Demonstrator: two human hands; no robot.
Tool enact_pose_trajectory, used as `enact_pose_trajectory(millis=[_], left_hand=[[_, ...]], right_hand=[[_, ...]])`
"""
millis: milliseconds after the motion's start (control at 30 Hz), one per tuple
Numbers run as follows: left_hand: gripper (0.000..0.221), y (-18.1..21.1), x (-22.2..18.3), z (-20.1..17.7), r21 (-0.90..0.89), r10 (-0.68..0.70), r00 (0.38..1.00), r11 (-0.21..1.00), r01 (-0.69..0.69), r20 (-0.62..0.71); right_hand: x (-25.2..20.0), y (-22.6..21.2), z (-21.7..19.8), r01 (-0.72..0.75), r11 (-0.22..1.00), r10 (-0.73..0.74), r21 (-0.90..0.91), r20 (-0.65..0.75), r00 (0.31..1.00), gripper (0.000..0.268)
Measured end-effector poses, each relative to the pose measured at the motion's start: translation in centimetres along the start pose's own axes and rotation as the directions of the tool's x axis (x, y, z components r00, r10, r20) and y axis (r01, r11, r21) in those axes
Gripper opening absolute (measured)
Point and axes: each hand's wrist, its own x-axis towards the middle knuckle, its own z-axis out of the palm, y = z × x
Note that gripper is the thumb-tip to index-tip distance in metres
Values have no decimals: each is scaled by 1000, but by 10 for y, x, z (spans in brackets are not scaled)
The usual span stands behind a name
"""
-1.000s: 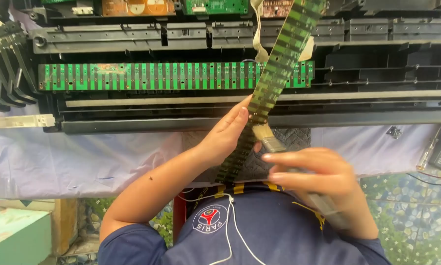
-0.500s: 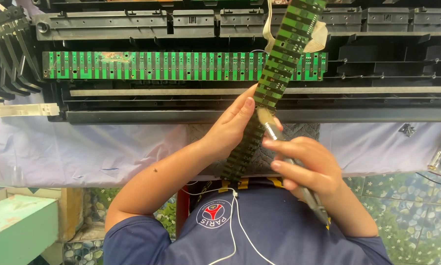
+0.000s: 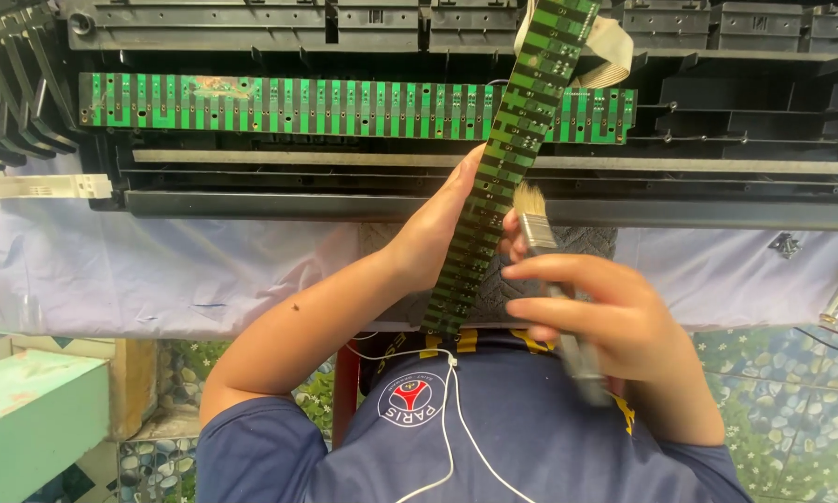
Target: Cleaning circuit board strips from a disassembled electronic keyboard using a brush.
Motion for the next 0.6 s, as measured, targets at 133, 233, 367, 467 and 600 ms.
enact_pose_trajectory(millis=[133, 233, 367, 467, 600], left_hand=[[61, -14, 8, -13, -55, 8, 999, 998, -5, 44], [60, -14, 4, -10, -56, 19, 997, 998, -15, 70], [52, 3, 3, 2, -116, -27, 996, 993, 37, 83], [45, 15, 1, 8, -232, -122, 992, 965, 125, 27], [47, 11, 2, 2, -232, -114, 990, 964, 129, 80]], right_hand=[[-10, 6, 2, -60, 992, 62, 111, -16, 998, 21], [1, -1, 11, 36, 998, -38, 46, 50, 998, 25], [-3, -21, 0, -227, 956, 168, 188, 287, 943, 31], [-3, -13, 6, -217, 975, 184, 48, 370, 911, 30], [9, -18, 6, -75, 917, -121, 393, 451, 884, 35]])
